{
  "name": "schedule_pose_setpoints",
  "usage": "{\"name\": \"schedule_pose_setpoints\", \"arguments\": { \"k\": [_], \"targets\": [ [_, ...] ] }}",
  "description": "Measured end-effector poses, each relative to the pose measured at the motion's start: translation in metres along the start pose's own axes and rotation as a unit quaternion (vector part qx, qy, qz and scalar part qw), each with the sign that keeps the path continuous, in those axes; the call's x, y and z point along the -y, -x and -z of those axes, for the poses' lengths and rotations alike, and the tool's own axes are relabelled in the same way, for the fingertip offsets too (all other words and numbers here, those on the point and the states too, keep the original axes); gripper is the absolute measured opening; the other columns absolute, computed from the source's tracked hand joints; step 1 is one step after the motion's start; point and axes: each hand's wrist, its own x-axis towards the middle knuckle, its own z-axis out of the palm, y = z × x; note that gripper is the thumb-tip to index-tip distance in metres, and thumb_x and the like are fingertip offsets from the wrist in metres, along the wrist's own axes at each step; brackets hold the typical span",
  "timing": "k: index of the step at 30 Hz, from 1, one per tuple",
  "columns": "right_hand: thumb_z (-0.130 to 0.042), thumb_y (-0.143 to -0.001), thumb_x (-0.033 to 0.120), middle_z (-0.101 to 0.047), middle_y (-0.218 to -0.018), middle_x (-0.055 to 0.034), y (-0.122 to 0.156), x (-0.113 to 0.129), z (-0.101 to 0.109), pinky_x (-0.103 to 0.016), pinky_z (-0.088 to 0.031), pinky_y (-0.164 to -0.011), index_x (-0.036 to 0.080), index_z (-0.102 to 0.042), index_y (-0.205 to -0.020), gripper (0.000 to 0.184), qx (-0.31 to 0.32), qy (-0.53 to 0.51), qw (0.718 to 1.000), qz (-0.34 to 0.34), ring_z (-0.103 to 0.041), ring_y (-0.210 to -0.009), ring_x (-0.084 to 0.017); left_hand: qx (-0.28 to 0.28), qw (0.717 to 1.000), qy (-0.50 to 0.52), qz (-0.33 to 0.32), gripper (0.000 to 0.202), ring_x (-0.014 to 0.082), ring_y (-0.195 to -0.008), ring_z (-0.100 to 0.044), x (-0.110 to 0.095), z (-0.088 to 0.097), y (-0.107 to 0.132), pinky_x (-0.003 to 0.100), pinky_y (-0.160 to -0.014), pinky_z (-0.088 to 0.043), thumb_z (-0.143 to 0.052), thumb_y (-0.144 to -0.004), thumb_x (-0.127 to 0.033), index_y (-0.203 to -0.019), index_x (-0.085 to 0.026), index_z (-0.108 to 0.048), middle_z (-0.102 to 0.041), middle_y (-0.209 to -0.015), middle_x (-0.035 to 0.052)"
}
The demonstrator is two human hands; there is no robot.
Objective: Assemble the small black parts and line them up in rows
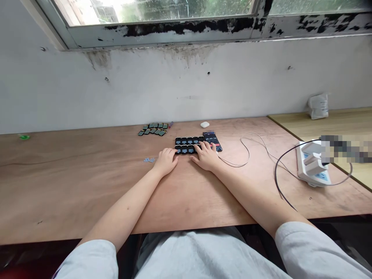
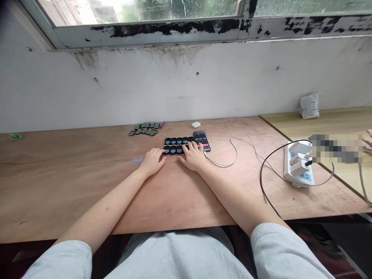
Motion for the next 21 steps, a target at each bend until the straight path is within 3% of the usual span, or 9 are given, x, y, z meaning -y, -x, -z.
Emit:
{"name": "schedule_pose_setpoints", "arguments": {
  "k": [6,13,21],
  "targets": [
    [-0.039,-0.099,0.073,-0.040,-0.162,-0.0192,-0.011,-0.015,-0.009,-0.069,-0.013,-0.120,0.023,-0.047,-0.153,0.074,0.017,-0.005,0.999,-0.028,-0.027,-0.152,-0.042,0.006,1.000,0.014,0.009,0.034,0.0332,-0.123,-0.058,0.001,0.001,-0.001,0.049,-0.100,-0.047,-0.050,-0.097,-0.031,-0.126,-0.019,-0.064,-0.068,-0.126,0.0153],
    [-0.040,-0.098,0.074,-0.056,-0.146,-0.0222,-0.009,-0.014,-0.006,-0.069,-0.011,-0.120,0.019,-0.050,-0.150,0.076,-0.001,-0.003,1.000,-0.024,-0.032,-0.149,-0.041,0.002,1.000,-0.001,0.018,0.036,0.0340,-0.127,-0.057,0.006,0.008,0.006,0.052,-0.105,-0.040,-0.050,-0.097,-0.035,-0.128,-0.020,-0.062,-0.068,-0.130,0.0156],
    [-0.050,-0.098,0.065,-0.065,-0.128,-0.0239,0.007,-0.007,0.002,-0.070,-0.009,-0.119,0.016,-0.054,-0.145,0.068,-0.024,0.019,0.999,-0.016,-0.040,-0.139,-0.043,-0.031,0.991,-0.034,0.128,0.034,0.0331,-0.125,-0.058,0.040,0.027,0.014,0.053,-0.107,-0.036,-0.049,-0.096,-0.034,-0.123,-0.020,-0.064,-0.070,-0.129,0.0150]
  ]
}}
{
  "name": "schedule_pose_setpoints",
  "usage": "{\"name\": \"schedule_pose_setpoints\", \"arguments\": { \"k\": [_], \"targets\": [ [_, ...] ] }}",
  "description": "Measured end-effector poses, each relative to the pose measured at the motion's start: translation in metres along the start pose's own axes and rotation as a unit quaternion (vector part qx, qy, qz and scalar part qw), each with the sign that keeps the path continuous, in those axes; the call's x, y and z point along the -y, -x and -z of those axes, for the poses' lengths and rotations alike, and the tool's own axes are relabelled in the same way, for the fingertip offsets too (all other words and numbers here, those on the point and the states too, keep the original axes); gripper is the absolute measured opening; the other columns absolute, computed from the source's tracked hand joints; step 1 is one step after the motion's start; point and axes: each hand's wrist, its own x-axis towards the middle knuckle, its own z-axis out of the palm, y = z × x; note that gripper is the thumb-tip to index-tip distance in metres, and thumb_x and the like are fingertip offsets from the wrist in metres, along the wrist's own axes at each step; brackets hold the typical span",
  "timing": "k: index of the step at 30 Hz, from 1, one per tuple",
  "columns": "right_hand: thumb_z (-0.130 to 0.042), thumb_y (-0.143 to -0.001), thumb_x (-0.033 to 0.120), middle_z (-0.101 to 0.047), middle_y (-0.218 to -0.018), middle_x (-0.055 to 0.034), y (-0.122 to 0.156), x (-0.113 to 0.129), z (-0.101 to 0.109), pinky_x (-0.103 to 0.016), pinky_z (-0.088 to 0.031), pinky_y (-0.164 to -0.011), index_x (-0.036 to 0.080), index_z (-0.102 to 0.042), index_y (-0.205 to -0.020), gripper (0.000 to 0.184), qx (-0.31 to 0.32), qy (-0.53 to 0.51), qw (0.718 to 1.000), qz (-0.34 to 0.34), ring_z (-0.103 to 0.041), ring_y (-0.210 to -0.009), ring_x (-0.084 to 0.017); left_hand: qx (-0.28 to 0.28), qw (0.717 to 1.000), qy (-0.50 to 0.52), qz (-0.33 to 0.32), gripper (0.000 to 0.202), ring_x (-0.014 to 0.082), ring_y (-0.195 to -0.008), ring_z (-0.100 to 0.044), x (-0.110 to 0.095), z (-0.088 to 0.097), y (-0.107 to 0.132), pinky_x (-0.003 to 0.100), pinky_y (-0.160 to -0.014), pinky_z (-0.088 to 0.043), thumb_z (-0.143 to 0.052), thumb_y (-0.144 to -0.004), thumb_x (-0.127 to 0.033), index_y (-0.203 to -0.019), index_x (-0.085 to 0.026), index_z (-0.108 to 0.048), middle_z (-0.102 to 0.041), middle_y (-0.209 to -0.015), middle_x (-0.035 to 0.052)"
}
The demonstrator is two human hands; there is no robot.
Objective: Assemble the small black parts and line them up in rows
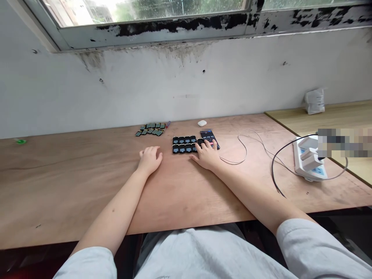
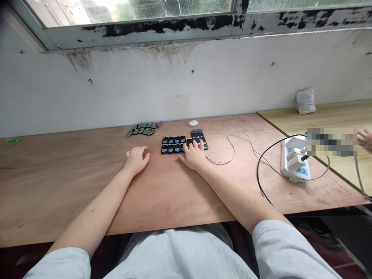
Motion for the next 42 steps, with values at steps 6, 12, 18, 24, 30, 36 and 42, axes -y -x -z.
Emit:
{"name": "schedule_pose_setpoints", "arguments": {
  "k": [6,12,18,24,30,36,42],
  "targets": [
    [-0.048,-0.102,0.051,-0.072,-0.114,-0.0219,0.005,0.007,0.013,-0.066,-0.008,-0.121,0.013,-0.056,-0.142,0.056,-0.020,0.006,1.000,-0.009,-0.051,-0.125,-0.040,0.023,0.999,0.030,-0.038,0.033,0.0293,-0.115,-0.064,0.030,0.021,-0.007,0.049,-0.106,-0.041,-0.043,-0.096,-0.035,-0.109,-0.022,-0.071,-0.075,-0.117,0.0104],
    [-0.050,-0.103,0.044,-0.074,-0.112,-0.0180,0.005,0.003,0.019,-0.060,-0.017,-0.120,0.015,-0.078,-0.103,0.040,-0.061,0.035,0.997,0.000,-0.052,-0.125,-0.037,0.041,0.995,0.081,-0.041,0.036,0.0284,-0.106,-0.067,0.071,0.032,-0.010,0.041,-0.098,-0.051,-0.047,-0.083,-0.028,-0.103,-0.020,-0.076,-0.075,-0.108,0.0099],
    [-0.051,-0.103,0.034,-0.072,-0.126,-0.0127,0.005,0.003,0.015,-0.057,-0.027,-0.118,0.019,-0.080,-0.079,0.041,-0.061,-0.034,0.990,0.119,-0.044,-0.139,-0.036,0.124,0.983,0.131,-0.027,0.033,0.0261,-0.099,-0.068,0.086,0.038,-0.005,0.037,-0.094,-0.054,-0.055,-0.077,-0.035,-0.095,-0.023,-0.080,-0.075,-0.107,0.0065],
    [-0.060,-0.101,0.037,-0.069,-0.131,-0.0126,0.009,0.019,0.015,-0.046,-0.045,-0.107,0.018,-0.076,-0.111,0.027,0.033,-0.170,0.943,0.283,-0.057,-0.127,-0.029,0.192,0.972,0.128,-0.045,0.038,0.0280,-0.108,-0.066,0.068,0.043,-0.006,0.036,-0.095,-0.054,-0.062,-0.081,-0.053,-0.099,-0.025,-0.081,-0.068,-0.125,0.0089],
    [-0.065,-0.099,0.040,-0.063,-0.140,-0.0127,0.010,0.016,0.013,-0.048,-0.044,-0.105,0.021,-0.068,-0.131,0.038,0.051,-0.183,0.936,0.297,-0.054,-0.126,-0.031,0.197,0.969,0.125,-0.078,0.020,0.0254,-0.092,-0.065,0.057,0.046,-0.010,0.036,-0.083,-0.053,-0.063,-0.080,-0.041,-0.082,-0.023,-0.073,-0.070,-0.095,0.0072],
    [-0.064,-0.090,0.017,-0.066,-0.129,-0.0116,0.007,0.015,0.008,-0.044,-0.048,-0.101,0.022,-0.067,-0.130,0.041,0.056,-0.222,0.937,0.263,-0.059,-0.115,-0.027,0.037,0.948,0.315,0.001,0.033,0.0214,-0.088,-0.065,0.000,0.019,0.001,0.035,-0.081,-0.053,-0.062,-0.088,-0.044,-0.109,-0.022,-0.075,-0.072,-0.101,0.0070],
    [-0.065,-0.090,0.016,-0.066,-0.126,-0.0139,0.004,0.016,0.005,-0.044,-0.050,-0.099,0.017,-0.059,-0.139,0.050,0.062,-0.254,0.939,0.222,-0.060,-0.113,-0.028,0.030,0.855,0.507,0.102,0.034,0.0199,-0.082,-0.067,-0.070,-0.017,0.014,0.034,-0.079,-0.055,-0.077,-0.078,-0.047,-0.096,-0.019,-0.074,-0.075,-0.090,0.0062]
  ]
}}
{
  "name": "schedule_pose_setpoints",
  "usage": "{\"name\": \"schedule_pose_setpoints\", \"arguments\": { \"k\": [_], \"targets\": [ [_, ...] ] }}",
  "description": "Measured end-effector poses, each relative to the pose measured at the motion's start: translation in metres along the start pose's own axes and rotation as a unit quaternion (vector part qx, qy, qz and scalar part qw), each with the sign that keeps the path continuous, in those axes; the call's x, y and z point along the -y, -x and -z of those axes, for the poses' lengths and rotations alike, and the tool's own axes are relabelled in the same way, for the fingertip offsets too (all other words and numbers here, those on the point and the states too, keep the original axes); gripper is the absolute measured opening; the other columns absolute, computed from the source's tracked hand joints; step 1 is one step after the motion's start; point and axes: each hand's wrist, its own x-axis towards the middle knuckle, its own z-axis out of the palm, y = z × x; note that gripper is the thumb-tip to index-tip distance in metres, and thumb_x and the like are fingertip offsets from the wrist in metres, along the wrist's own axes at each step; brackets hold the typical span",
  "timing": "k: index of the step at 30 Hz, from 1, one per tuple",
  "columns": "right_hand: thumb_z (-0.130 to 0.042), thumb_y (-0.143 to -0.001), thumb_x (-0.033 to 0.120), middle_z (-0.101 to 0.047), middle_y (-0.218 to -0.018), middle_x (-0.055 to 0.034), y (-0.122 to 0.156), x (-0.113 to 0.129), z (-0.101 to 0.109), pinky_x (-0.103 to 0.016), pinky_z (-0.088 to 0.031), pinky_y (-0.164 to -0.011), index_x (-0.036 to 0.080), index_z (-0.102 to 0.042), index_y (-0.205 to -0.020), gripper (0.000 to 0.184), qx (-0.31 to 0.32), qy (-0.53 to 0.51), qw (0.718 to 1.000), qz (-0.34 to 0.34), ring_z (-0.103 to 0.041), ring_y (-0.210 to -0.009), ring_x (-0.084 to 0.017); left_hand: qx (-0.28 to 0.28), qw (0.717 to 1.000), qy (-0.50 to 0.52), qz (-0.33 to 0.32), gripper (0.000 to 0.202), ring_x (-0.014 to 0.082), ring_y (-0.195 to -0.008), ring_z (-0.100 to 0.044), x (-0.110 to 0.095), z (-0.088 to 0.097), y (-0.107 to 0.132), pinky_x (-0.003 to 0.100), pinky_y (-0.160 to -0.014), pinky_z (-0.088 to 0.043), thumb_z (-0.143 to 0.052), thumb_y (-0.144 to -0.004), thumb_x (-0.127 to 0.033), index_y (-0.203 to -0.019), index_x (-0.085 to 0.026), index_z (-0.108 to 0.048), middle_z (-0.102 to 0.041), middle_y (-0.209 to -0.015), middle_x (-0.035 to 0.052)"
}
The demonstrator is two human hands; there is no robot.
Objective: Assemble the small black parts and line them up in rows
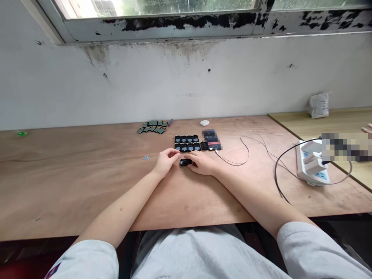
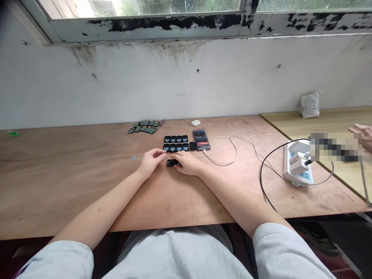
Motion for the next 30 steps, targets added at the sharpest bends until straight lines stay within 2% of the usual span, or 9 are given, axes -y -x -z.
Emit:
{"name": "schedule_pose_setpoints", "arguments": {
  "k": [2,5,10,12,16,21,25,30],
  "targets": [
    [-0.067,-0.089,0.016,-0.065,-0.126,-0.0140,0.000,0.000,0.001,-0.043,-0.051,-0.099,0.017,-0.057,-0.141,0.052,0.000,-0.017,1.000,-0.009,-0.060,-0.113,-0.028,0.014,1.000,-0.009,0.000,0.032,0.0172,-0.074,-0.064,-0.003,-0.010,0.005,0.031,-0.073,-0.053,-0.078,-0.077,-0.047,-0.091,-0.019,-0.073,-0.073,-0.084,0.0042],
    [-0.069,-0.088,0.015,-0.066,-0.121,-0.0135,-0.001,0.000,0.002,-0.043,-0.050,-0.098,0.017,-0.060,-0.136,0.049,0.003,-0.025,1.000,-0.009,-0.060,-0.112,-0.028,0.044,0.997,-0.058,-0.008,0.026,0.0135,-0.064,-0.056,-0.008,-0.014,0.010,0.028,-0.064,-0.049,-0.076,-0.078,-0.044,-0.085,-0.019,-0.072,-0.068,-0.074,0.0005],
    [-0.068,-0.089,0.015,-0.068,-0.112,-0.0114,-0.002,-0.002,0.001,-0.040,-0.050,-0.093,0.018,-0.063,-0.131,0.043,0.009,-0.006,1.000,0.000,-0.061,-0.105,-0.026,0.056,0.993,-0.098,-0.022,0.016,0.0118,-0.060,-0.052,-0.011,-0.016,0.010,0.026,-0.062,-0.047,-0.072,-0.079,-0.035,-0.081,-0.020,-0.067,-0.063,-0.069,-0.0025],
    [-0.069,-0.089,0.017,-0.068,-0.110,-0.0115,-0.003,-0.003,0.000,-0.039,-0.050,-0.091,0.016,-0.064,-0.128,0.039,0.009,0.007,1.000,0.002,-0.061,-0.102,-0.026,0.065,0.993,-0.093,-0.043,0.014,0.0131,-0.065,-0.057,-0.010,-0.016,0.009,0.028,-0.066,-0.049,-0.069,-0.080,-0.031,-0.089,-0.020,-0.069,-0.067,-0.077,-0.0007],
    [-0.068,-0.090,0.020,-0.069,-0.112,-0.0132,-0.002,-0.005,-0.001,-0.040,-0.050,-0.092,0.014,-0.065,-0.125,0.035,0.004,0.019,1.000,0.004,-0.062,-0.103,-0.027,0.070,0.988,-0.093,-0.099,0.021,0.0176,-0.080,-0.064,-0.008,-0.015,0.008,0.033,-0.075,-0.054,-0.062,-0.085,-0.028,-0.102,-0.021,-0.072,-0.072,-0.096,0.0054],
    [-0.070,-0.090,0.019,-0.069,-0.120,-0.0118,-0.002,-0.005,-0.001,-0.041,-0.050,-0.096,0.019,-0.062,-0.135,0.046,0.003,-0.003,1.000,0.003,-0.062,-0.108,-0.027,0.031,0.988,-0.108,-0.102,0.017,0.0185,-0.080,-0.066,-0.004,-0.011,0.008,0.035,-0.075,-0.056,-0.062,-0.085,-0.030,-0.096,-0.021,-0.071,-0.071,-0.096,0.0054],
    [-0.069,-0.089,0.018,-0.069,-0.117,-0.0122,-0.001,-0.003,0.002,-0.040,-0.050,-0.094,0.018,-0.063,-0.134,0.045,0.008,-0.006,1.000,-0.004,-0.062,-0.107,-0.027,0.046,0.983,-0.161,-0.079,0.016,0.0176,-0.074,-0.063,-0.004,-0.009,0.009,0.035,-0.074,-0.056,-0.064,-0.087,-0.033,-0.094,-0.022,-0.072,-0.073,-0.093,0.0038],
    [-0.068,-0.089,0.016,-0.071,-0.114,-0.0114,-0.002,0.000,0.004,-0.040,-0.050,-0.093,0.017,-0.064,-0.130,0.041,0.005,-0.005,1.000,-0.003,-0.063,-0.105,-0.027,0.061,0.966,-0.220,-0.123,0.010,0.0249,-0.101,-0.063,-0.004,-0.011,0.005,0.043,-0.094,-0.053,-0.064,-0.086,-0.026,-0.087,-0.022,-0.072,-0.071,-0.098,0.0061]
  ]
}}
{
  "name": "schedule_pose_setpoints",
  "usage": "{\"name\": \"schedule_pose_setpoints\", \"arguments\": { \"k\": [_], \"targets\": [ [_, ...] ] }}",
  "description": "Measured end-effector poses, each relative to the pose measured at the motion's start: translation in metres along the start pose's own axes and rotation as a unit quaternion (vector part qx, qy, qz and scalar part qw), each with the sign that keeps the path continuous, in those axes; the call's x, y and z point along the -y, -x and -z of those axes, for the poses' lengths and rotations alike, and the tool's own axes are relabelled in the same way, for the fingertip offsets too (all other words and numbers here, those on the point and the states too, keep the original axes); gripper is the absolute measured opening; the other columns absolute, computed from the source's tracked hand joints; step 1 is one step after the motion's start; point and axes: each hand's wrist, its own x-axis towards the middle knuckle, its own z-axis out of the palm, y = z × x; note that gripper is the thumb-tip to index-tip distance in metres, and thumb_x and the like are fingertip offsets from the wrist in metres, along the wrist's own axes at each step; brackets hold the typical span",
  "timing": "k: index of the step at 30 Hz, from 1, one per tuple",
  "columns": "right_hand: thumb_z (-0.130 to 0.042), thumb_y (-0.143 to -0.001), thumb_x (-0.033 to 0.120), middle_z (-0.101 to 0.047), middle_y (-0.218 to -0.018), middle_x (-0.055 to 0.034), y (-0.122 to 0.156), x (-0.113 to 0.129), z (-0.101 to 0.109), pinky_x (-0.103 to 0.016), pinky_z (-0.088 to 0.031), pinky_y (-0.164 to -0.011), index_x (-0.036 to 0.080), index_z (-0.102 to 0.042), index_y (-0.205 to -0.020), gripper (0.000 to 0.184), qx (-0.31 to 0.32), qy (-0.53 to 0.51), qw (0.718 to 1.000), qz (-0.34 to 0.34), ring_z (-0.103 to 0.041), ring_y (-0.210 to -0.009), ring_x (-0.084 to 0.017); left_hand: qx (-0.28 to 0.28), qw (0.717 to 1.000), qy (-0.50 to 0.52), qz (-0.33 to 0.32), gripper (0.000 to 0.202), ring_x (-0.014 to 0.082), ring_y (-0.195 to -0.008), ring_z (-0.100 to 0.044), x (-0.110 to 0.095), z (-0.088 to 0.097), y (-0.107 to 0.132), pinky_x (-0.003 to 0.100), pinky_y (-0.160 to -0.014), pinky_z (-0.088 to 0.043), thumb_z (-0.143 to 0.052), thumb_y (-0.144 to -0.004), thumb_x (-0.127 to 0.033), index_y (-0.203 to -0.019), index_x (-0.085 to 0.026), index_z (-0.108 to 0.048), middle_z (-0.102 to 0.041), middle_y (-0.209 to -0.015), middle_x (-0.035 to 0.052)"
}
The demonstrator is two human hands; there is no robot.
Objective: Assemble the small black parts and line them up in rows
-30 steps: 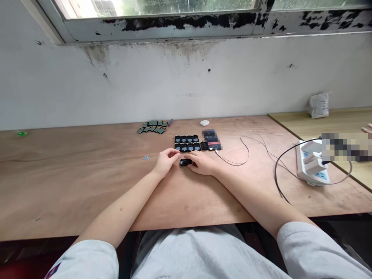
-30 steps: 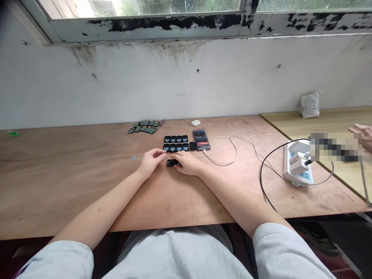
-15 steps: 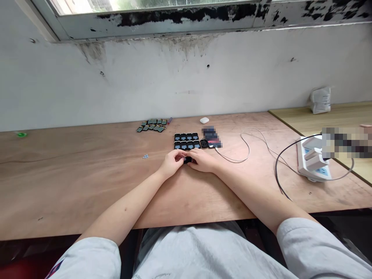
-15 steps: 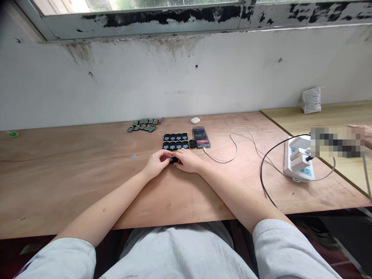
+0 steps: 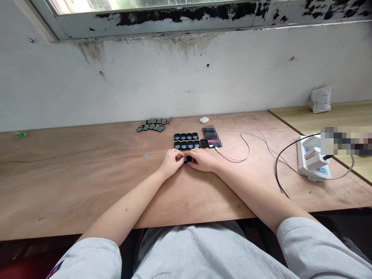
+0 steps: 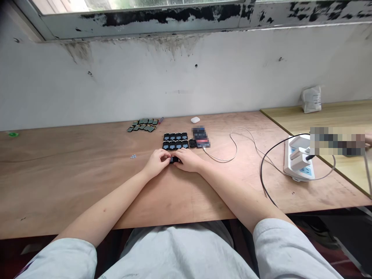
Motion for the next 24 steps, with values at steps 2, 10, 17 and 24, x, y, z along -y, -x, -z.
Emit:
{"name": "schedule_pose_setpoints", "arguments": {
  "k": [2,10,17,24],
  "targets": [
    [-0.069,-0.087,0.014,-0.071,-0.115,-0.0107,0.000,-0.001,-0.001,-0.039,-0.050,-0.094,0.018,-0.063,-0.131,0.045,-0.005,-0.003,1.000,0.005,-0.063,-0.105,-0.026,0.004,1.000,-0.016,-0.007,0.009,0.0262,-0.103,-0.062,0.001,-0.002,-0.002,0.045,-0.097,-0.052,-0.064,-0.085,-0.025,-0.087,-0.022,-0.072,-0.071,-0.098,0.0067],
    [-0.069,-0.090,0.019,-0.071,-0.116,-0.0115,0.001,-0.005,-0.003,-0.040,-0.050,-0.094,0.018,-0.062,-0.134,0.044,-0.004,-0.001,1.000,0.001,-0.064,-0.106,-0.027,0.083,0.993,-0.040,-0.080,0.021,0.0269,-0.112,-0.061,0.004,0.012,0.003,0.046,-0.105,-0.049,-0.058,-0.092,-0.028,-0.104,-0.023,-0.075,-0.069,-0.113,0.0090],
    [-0.067,-0.091,0.017,-0.072,-0.117,-0.0111,0.000,-0.003,0.000,-0.040,-0.050,-0.095,0.019,-0.062,-0.136,0.046,-0.006,-0.009,1.000,0.006,-0.065,-0.107,-0.027,0.150,0.966,-0.133,-0.161,0.029,0.0303,-0.126,-0.052,0.007,0.026,0.003,0.050,-0.111,-0.043,-0.057,-0.095,-0.031,-0.118,-0.027,-0.074,-0.065,-0.129,0.0096],
    [-0.068,-0.089,0.014,-0.071,-0.124,-0.0118,0.000,-0.005,-0.003,-0.041,-0.050,-0.099,0.018,-0.063,-0.135,0.047,-0.009,-0.012,1.000,0.005,-0.064,-0.112,-0.027,0.173,0.952,-0.175,-0.184,0.026,0.0311,-0.122,-0.054,-0.001,0.022,-0.002,0.051,-0.105,-0.046,-0.057,-0.096,-0.030,-0.114,-0.026,-0.075,-0.067,-0.127,0.0105]
  ]
}}
